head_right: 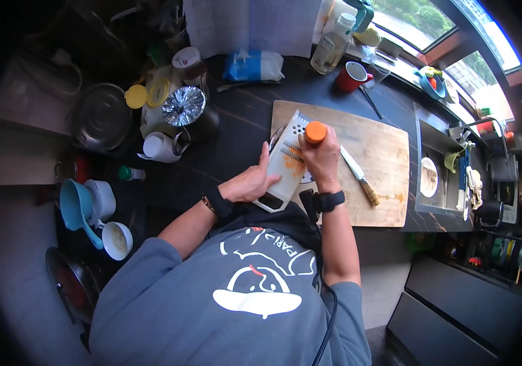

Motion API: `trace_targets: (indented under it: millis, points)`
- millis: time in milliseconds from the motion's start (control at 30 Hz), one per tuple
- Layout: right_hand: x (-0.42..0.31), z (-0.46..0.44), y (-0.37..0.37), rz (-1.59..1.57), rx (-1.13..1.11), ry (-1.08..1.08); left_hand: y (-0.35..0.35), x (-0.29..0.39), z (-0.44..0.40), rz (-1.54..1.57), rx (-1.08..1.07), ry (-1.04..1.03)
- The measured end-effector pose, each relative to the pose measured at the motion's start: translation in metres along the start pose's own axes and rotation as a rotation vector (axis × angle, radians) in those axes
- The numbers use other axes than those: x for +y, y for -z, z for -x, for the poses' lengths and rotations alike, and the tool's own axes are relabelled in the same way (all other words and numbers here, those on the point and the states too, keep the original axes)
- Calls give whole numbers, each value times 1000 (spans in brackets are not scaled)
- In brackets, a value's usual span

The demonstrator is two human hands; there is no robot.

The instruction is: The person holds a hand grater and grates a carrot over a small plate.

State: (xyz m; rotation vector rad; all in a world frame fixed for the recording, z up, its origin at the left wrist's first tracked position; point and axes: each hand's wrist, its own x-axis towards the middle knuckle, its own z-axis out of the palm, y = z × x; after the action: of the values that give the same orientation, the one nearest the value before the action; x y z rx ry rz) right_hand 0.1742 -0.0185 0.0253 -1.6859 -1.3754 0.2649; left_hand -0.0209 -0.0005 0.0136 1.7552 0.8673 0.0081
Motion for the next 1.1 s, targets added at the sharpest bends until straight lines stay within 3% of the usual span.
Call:
trace_targets:
  millis: [200,300,367,467,567,767,967,1100]
  points:
    - [-18,28,1,-14,-75,133,4,5,0,1,-12,4]
    - [-8,13,-2,-13,-27,-36,3,6,3,-26,-30,47]
    - [-2,3,1,10,23,37,1,2,2,-36,-15,32]
    - [-6,14,4,-4,-89,-19,-1,-5,-1,27,26,-43]
    - [-21,32,6,-33,-126,83,-2,-4,-2,-1,5,-12]
    - [-8,9,-1,-14,-43,-25,-1,-2,-2,-25,10,8]
    - [-14,28,3,-30,-110,72,0,-2,-2,-2,-2,1]
    - [-1,7,1,-1,-26,-24,-1,-1,-1,-16,-5,14]
